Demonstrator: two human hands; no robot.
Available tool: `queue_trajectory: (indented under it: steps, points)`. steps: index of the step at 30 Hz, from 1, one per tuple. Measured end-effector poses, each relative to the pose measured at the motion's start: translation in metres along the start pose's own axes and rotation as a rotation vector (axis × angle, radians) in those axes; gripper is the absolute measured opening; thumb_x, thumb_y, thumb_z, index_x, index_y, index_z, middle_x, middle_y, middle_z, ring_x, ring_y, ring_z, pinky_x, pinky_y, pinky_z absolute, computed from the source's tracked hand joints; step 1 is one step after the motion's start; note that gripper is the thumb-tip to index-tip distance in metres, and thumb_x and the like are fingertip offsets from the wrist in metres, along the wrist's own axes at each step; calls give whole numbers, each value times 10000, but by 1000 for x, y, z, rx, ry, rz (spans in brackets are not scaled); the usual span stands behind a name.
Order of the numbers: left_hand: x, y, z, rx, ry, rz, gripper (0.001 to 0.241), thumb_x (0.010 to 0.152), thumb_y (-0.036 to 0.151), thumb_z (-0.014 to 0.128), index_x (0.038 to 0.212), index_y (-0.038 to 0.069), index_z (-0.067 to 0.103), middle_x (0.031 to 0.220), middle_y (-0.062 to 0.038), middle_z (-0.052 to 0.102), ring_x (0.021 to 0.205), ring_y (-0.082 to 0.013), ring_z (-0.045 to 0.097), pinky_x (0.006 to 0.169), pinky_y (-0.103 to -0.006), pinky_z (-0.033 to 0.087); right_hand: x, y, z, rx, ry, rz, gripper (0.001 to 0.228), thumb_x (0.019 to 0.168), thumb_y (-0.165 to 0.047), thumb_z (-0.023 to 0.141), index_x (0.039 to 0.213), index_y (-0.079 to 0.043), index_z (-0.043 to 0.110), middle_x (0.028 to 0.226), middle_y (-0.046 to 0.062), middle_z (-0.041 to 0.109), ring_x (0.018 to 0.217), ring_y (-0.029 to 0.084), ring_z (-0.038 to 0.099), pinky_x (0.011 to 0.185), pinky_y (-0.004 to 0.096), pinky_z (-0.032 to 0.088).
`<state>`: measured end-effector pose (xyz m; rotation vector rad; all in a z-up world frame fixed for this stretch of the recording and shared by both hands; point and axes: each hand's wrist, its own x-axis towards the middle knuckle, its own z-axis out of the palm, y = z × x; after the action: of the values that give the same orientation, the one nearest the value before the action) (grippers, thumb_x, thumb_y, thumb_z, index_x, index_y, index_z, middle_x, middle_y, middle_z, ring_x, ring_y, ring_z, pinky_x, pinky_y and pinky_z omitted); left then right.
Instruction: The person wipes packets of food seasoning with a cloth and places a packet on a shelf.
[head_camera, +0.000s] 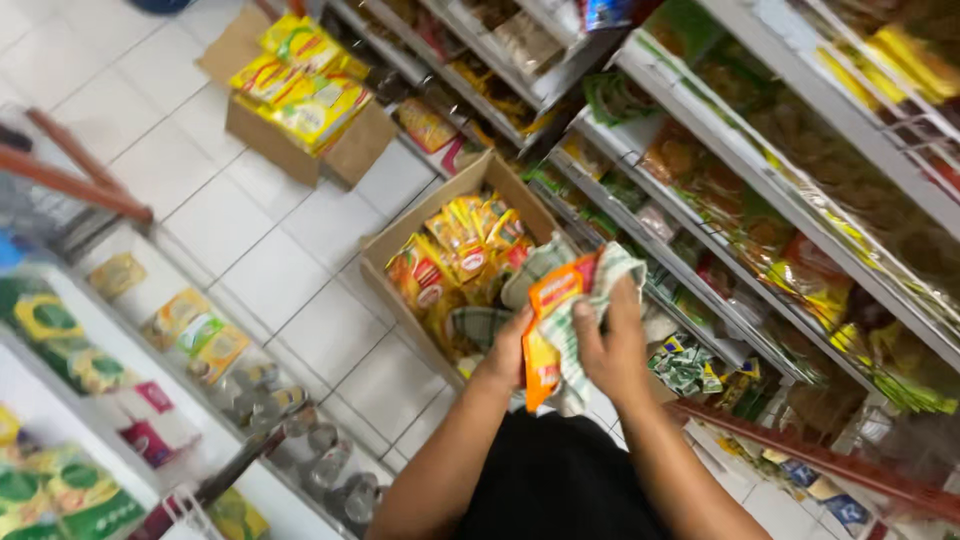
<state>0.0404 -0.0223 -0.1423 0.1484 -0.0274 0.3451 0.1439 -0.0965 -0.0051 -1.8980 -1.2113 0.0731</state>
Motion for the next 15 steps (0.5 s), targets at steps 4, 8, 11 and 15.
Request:
queue_trajectory:
  steps: [4, 8, 11, 15]
  points:
    - [4, 2, -13, 4, -47, -130, 699, 1135, 529, 505, 1583, 2, 406, 1354, -189, 629, 1159, -290, 658, 1000, -426, 550, -4, 38, -21, 564, -52, 571, 467, 1004, -276, 621, 1346, 37, 570, 1189, 148, 692, 1066, 219, 640, 957, 352, 504]
    - [-11, -28, -9, 145, 111, -248, 678, 981, 516, 503, 1534, 128, 450, 1387, -44, 646, 1169, -196, 656, 998, -366, 538, -58, 64, -40, 827, -33, 805, 364, 1004, -300, 631, 1158, 26, 686, 1047, 84, 738, 922, 160, 687, 843, 333, 558]
    - [-17, -44, 1, 154, 118, -381, 661, 1111, 545, 464, 1562, 62, 475, 1400, -104, 621, 1223, -210, 624, 1065, -371, 506, -81, 74, -39, 862, 119, 807, 329, 998, -295, 643, 1107, 11, 691, 989, 78, 737, 849, 163, 695, 777, 337, 568]
    - [-33, -73, 7, 127, 70, -524, 679, 1090, 560, 439, 1540, 52, 470, 1450, -111, 608, 1285, -223, 614, 1110, -374, 484, -135, 76, -51, 883, 315, 811, 311, 1007, -297, 646, 1080, 2, 690, 968, 58, 730, 817, 138, 682, 735, 313, 564]
